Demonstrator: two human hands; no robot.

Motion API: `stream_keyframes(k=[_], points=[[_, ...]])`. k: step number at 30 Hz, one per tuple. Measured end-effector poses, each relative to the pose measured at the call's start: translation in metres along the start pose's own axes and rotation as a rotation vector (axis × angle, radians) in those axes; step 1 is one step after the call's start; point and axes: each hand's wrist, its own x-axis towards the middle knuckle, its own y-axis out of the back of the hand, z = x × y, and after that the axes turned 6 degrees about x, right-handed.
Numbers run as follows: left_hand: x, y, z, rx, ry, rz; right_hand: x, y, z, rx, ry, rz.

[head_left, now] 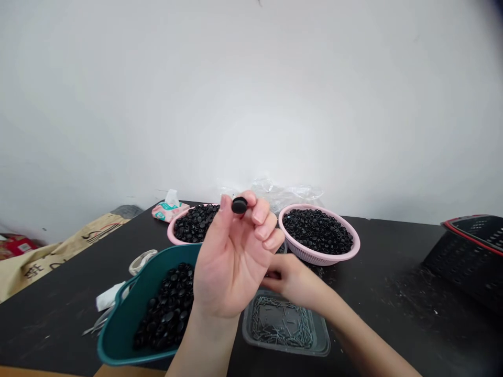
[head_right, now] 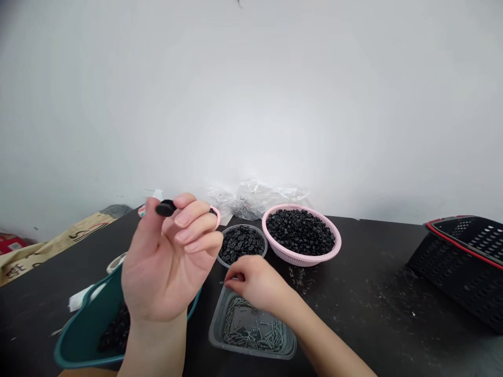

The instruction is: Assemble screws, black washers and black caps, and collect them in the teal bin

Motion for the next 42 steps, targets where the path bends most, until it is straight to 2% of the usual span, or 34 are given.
stream_keyframes(k=[4, 6, 8, 16, 22, 29, 34, 39, 42], points=[[0.001, 0.001, -0.004, -0.026, 0.056, -0.005, -0.016, 0.033, -0.030, 0.211, 0.081, 0.248], [0.002, 0.003, -0.006, -0.056, 0.085, -0.018, -0.029, 0.043, -0.038, 0.390, 0.167, 0.357], [0.003, 0.004, -0.010, -0.072, 0.105, -0.022, -0.040, 0.046, -0.040, 0.497, 0.236, 0.405], [0.005, 0.001, -0.020, 0.147, 0.106, 0.072, -0.057, 0.042, -0.043, 0.529, 0.365, 0.465], [0.003, 0.000, -0.023, 0.260, 0.093, 0.101, -0.065, 0.042, -0.047, 0.497, 0.377, 0.552], [0.002, 0.000, -0.027, 0.127, 0.179, 0.012, -0.068, 0.040, -0.047, 0.510, 0.382, 0.592], [0.003, -0.003, -0.030, 0.169, 0.191, 0.011, -0.068, 0.041, -0.046, 0.502, 0.379, 0.586], [0.002, -0.001, -0.030, 0.115, 0.203, -0.030, -0.068, 0.041, -0.047, 0.488, 0.385, 0.609], [0.000, 0.003, -0.028, 0.271, 0.146, -0.076, -0.070, 0.042, -0.049, 0.478, 0.403, 0.607]])
